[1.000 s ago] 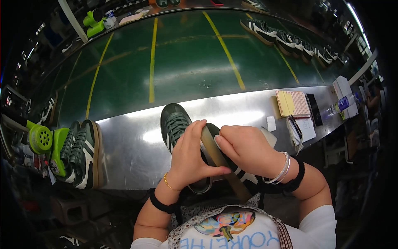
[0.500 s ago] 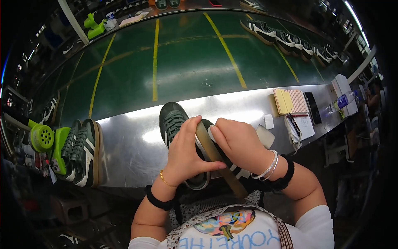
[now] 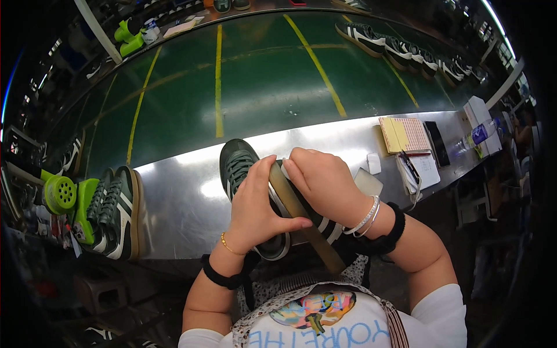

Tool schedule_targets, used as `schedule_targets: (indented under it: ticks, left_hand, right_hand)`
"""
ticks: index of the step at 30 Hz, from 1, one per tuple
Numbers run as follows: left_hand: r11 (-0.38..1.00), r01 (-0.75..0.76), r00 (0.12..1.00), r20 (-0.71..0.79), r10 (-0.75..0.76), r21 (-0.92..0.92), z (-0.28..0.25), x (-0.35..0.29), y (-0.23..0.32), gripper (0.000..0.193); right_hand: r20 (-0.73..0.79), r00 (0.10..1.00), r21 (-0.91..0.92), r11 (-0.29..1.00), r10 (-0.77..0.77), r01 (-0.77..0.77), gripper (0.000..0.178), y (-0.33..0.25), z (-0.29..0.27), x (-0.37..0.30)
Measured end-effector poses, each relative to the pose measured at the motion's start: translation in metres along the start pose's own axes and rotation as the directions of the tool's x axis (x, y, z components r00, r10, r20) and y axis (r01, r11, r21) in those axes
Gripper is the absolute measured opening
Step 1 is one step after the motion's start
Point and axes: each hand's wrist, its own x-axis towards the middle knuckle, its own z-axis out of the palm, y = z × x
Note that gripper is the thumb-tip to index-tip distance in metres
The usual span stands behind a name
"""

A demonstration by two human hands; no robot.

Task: Inspecting pairs of green shoes for quality control, checking soles, heels, and cleaning marks.

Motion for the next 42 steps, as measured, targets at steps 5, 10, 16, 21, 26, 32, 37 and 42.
schedule_targets:
  ticks: [5, 10, 16, 21, 26, 32, 37, 42]
  left_hand:
    - [0.999, 0.038, 0.999, 0.011, -0.038, -0.015, -0.001, 0.001, -0.002, 0.11]
    - [1.0, 0.016, 1.0, 0.01, -0.016, -0.008, 0.0, 0.001, -0.006, 0.11]
    - [1.0, 0.026, 0.999, 0.039, -0.026, -0.003, -0.002, 0.001, -0.002, 0.109]
    - [1.0, 0.02, 1.0, 0.015, -0.019, -0.015, 0.0, 0.001, -0.004, 0.109]
    - [0.999, 0.036, 0.999, 0.026, -0.036, -0.001, -0.003, 0.002, 0.0, 0.108]
    - [0.994, 0.091, 0.996, 0.012, -0.09, -0.066, 0.001, 0.0, -0.007, 0.113]
    - [1.0, 0.002, 0.999, 0.034, -0.003, 0.014, -0.002, 0.0, -0.003, 0.107]
    - [0.998, -0.063, 0.998, 0.01, 0.063, 0.02, 0.001, 0.001, -0.005, 0.108]
  right_hand:
    - [0.074, 0.996, 0.012, 0.998, 0.059, -0.06, 0.024, -0.007, -0.006, -0.017]
    - [0.013, 1.0, 0.016, 1.0, -0.01, 0.01, 0.023, 0.001, 0.003, 0.004]
    - [0.113, 0.988, 0.036, 0.994, 0.1, -0.105, 0.024, -0.006, -0.006, -0.029]
    - [-0.066, 0.997, -0.032, 0.999, 0.036, -0.038, 0.024, -0.002, 0.007, -0.001]
    - [0.07, 0.992, -0.013, 0.994, 0.106, -0.105, 0.026, -0.01, -0.005, -0.028]
    - [-0.065, 0.997, -0.039, 0.998, 0.05, -0.053, 0.026, -0.005, 0.008, 0.0]
    - [0.118, 0.984, -0.026, 0.991, 0.133, -0.131, 0.025, -0.009, -0.003, -0.025]
    - [0.003, 0.994, 0.009, 0.994, 0.112, -0.112, 0.027, -0.003, 0.008, 0.001]
